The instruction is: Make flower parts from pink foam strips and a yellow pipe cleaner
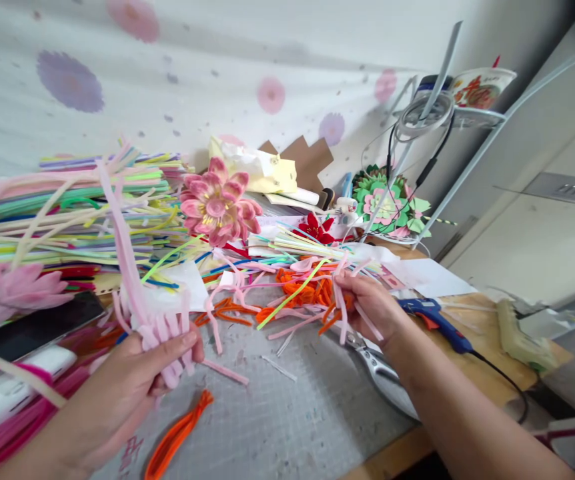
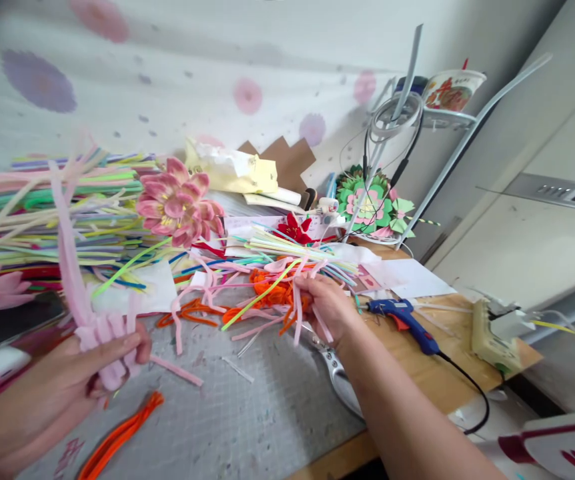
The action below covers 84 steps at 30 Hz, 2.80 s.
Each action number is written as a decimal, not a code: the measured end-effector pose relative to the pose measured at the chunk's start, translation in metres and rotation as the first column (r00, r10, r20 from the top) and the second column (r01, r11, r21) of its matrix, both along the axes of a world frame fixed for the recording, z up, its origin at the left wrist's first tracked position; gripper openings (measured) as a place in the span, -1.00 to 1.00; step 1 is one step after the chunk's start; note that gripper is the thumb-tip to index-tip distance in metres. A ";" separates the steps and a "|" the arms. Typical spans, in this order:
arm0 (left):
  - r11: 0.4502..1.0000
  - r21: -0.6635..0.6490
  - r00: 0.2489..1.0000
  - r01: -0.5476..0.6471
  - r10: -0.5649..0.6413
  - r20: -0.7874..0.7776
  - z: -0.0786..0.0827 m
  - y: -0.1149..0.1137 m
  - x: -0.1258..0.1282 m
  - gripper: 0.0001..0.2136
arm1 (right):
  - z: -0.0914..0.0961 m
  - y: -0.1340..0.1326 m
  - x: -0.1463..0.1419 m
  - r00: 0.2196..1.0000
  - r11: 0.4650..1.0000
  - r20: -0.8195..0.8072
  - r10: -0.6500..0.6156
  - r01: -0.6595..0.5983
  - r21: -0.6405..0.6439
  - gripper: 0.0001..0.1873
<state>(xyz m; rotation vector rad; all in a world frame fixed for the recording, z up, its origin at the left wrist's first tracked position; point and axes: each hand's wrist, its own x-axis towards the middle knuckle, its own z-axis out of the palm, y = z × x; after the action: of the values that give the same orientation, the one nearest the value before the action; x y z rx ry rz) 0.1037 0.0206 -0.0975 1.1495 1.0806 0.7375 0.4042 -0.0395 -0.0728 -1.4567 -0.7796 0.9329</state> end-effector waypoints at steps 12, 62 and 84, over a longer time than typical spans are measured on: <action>0.999 -0.030 0.999 -0.017 0.018 0.026 -0.003 -0.001 0.004 -0.74 | -0.019 0.012 -0.006 0.675 0.990 0.726 0.131 -0.055 -0.127 -0.94; 0.999 -0.053 0.998 0.011 -0.007 0.057 0.001 -0.003 0.004 -0.77 | -0.011 0.009 0.030 0.337 0.989 0.930 0.150 -0.054 -0.140 -0.76; 0.999 -0.034 0.999 -0.032 0.031 -0.005 0.004 -0.003 0.003 -0.68 | -0.006 0.027 0.082 0.237 0.889 0.952 0.195 0.366 -0.274 -0.70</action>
<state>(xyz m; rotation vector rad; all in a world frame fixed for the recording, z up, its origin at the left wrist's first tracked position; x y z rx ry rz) 0.1071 0.0177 -0.0936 1.1077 1.1135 0.7383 0.4860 -0.0120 -0.0787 -2.5435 -1.4176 -0.1172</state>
